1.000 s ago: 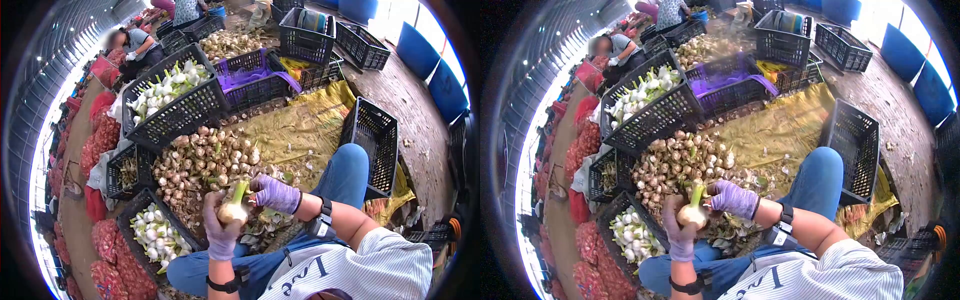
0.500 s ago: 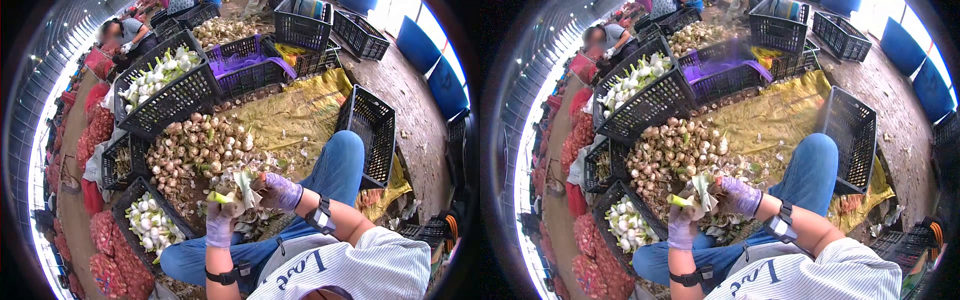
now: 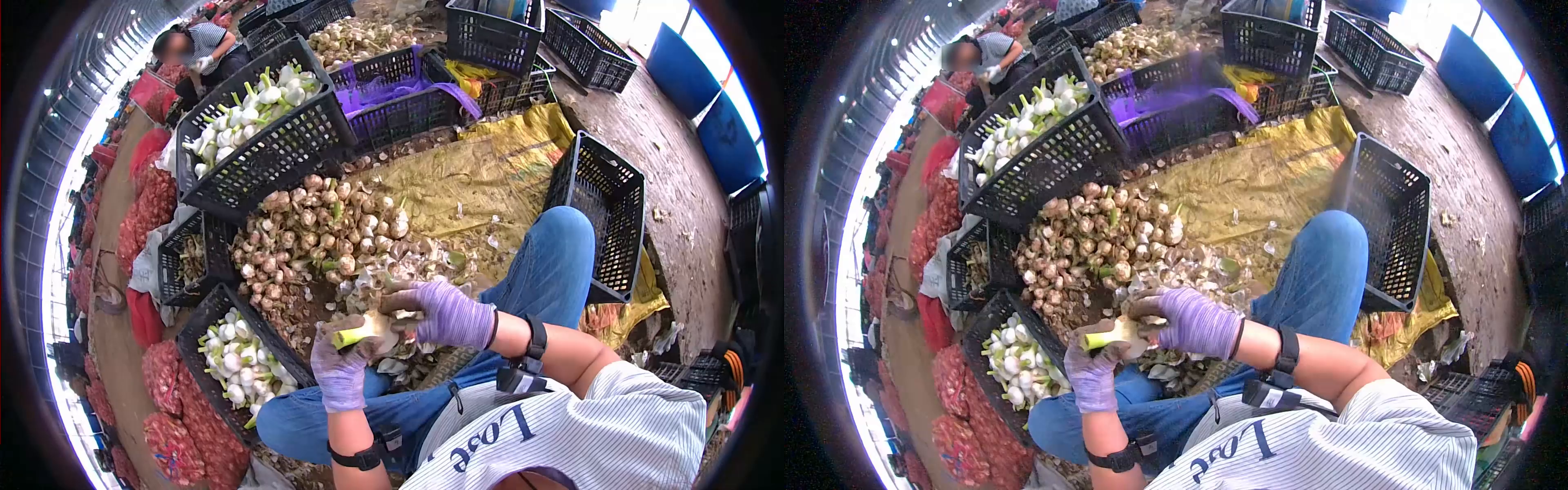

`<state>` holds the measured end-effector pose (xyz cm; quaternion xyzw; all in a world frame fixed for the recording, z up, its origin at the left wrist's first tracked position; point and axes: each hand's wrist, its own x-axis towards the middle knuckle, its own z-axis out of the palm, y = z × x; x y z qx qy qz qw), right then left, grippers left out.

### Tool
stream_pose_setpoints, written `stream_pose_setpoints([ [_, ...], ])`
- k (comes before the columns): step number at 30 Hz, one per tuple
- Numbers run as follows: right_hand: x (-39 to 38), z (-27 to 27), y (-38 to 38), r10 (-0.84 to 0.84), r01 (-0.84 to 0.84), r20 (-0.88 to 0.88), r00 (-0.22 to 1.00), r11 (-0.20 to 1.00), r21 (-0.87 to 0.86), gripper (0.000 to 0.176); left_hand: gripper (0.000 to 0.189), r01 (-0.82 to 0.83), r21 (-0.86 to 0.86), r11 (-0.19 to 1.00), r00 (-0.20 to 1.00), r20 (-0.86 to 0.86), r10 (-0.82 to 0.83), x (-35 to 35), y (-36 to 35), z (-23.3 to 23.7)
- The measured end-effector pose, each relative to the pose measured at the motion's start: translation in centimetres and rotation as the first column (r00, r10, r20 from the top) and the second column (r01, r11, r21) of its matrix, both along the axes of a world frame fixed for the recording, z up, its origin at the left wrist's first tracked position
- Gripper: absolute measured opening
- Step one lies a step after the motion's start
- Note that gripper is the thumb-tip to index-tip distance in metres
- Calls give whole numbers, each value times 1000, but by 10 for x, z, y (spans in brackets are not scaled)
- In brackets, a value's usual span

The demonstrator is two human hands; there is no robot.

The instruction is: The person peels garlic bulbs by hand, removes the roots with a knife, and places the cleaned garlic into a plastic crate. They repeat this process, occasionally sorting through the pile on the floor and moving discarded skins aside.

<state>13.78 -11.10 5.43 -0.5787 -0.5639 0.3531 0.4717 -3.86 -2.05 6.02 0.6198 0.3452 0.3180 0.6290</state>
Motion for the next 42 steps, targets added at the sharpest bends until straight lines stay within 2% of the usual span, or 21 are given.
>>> stream_pose_setpoints([
  [1, -2, 11, -1, -10, 15, 188, 982, 1000, -27, 39, 43, 0, -4, 1000, 1000, -4, 0, 0, 0, 1],
  [3, -8, 12, 0, -11, 23, 264, 964, 999, -42, 39, 38, 99, 281, 954, 995, -57, -86, -1, 1, 2],
  [4, -11, 11, 0, -9, 29, 345, 939, 998, -53, 38, 34, 125, 486, 865, 983, -177, -42, -1, 1, 5],
  [9, -20, -2, -3, -54, 10, 538, 841, 996, 84, 43, 30, 203, 583, 787, 959, -282, -38, 0, -1, 18],
  [11, -23, -1, -3, -164, 40, 626, 762, 977, 208, 28, 30, 239, 593, 769, 946, -319, -48, 1, 0, 20],
  [13, -25, 1, -3, -128, 23, 650, 749, 986, 167, 28, 30, 275, 693, 667, 924, -382, 16, 1, 1, 16],
  [17, -24, -4, 5, -104, -9, 658, 746, 986, 166, 28, 29, 332, 690, 643, 904, -428, -8, 1, 3, 13],
  [19, -14, -2, 11, -90, 19, 607, 790, 992, 123, 28, 29, 244, 334, 910, 949, -277, -153, -4, 2, 6],
  [23, 8, -4, 25, -97, 128, 484, 870, 991, -30, 25, 30, 269, 222, 937, 962, -107, -250, -10, 5, 13],
  [25, 13, -11, 23, -109, 153, 504, 857, 987, -48, 21, 34, 178, 59, 982, 966, 181, -186, -15, 6, 1],
  [27, 19, -22, 23, 127, -51, 307, 943, 969, -241, 24, 40, 136, 51, 989, 952, 271, -144, -20, 8, -15],
  [29, 18, -20, 15, 223, -166, 266, 938, 962, -219, 32, 46, 167, -405, 899, 845, 529, 81, -22, 14, -24],
  [30, 12, -22, 10, 221, -257, -216, 951, 954, -155, 39, 47, 230, -517, 824, 773, 611, 168, -22, 14, -27],
  [31, 4, -23, 5, 199, -308, -648, 735, 950, -58, 45, 43, 308, -553, 774, 715, 671, 195, -22, 18, -33],
  [32, -3, -23, 8, 292, -268, -733, 615, 951, 154, 46, 45, 218, -611, 761, 732, 618, 287, -21, 17, -39],
  [33, -3, -20, 9, 291, -268, -735, 613, 951, 154, 46, 47, 129, -663, 738, 739, 560, 374, -17, 16, -45],
  [35, 1, 7, 14, 151, 1, -898, 412, 986, 167, 55, 50, 91, -716, 692, 721, 527, 450, -14, 19, -55],
  [37, 17, 20, 29, 173, 183, -937, 304, 955, 235, 49, 53, 121, -775, 620, 700, 510, 501, -15, 23, -60],
  [39, 23, 28, 33, 186, 304, -919, 347, 905, 298, 48, 49, 206, -779, 593, 674, 552, 491, -16, 24, -55],
  [41, 24, 16, 29, -66, 130, -669, 741, 991, 45, 56, 55, 203, -762, 615, 719, 543, 434, -13, 18, -44],
  [42, 22, 2, 34, -106, 98, -249, 963, 994, -45, 69, 55, 202, -763, 614, 720, 541, 435, -14, 18, -45],
])
